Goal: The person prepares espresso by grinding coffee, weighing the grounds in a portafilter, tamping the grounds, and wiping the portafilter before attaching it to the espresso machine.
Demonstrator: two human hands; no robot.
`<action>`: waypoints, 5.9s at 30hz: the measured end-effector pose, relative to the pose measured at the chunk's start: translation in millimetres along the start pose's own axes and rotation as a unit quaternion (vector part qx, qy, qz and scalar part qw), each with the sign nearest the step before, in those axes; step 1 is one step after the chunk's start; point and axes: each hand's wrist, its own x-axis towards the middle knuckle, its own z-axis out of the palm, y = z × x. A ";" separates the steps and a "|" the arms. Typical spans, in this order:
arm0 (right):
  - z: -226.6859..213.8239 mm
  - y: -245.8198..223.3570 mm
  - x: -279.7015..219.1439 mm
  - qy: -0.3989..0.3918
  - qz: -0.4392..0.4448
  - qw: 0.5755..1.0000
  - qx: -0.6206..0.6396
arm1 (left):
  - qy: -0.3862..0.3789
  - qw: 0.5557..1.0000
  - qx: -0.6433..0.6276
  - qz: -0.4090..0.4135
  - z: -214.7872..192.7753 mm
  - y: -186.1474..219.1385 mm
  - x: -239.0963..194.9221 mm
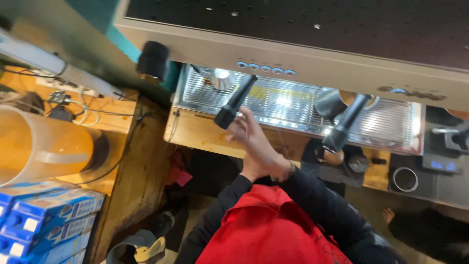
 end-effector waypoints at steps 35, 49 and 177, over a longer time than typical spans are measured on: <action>192.5 229.5 -113.1 -0.441 0.336 0.825 -0.111 | 0.575 0.316 -0.070 -0.752 -98.5 -83.6 -435.8; 336.0 354.3 -116.6 -0.594 -0.318 0.542 -0.502 | 0.492 0.447 -0.130 -0.736 -145.2 -108.2 -448.4; 15.6 164.3 -169.1 -0.051 0.098 0.888 -0.447 | 0.235 0.822 -0.342 -0.391 -314.6 17.7 -114.8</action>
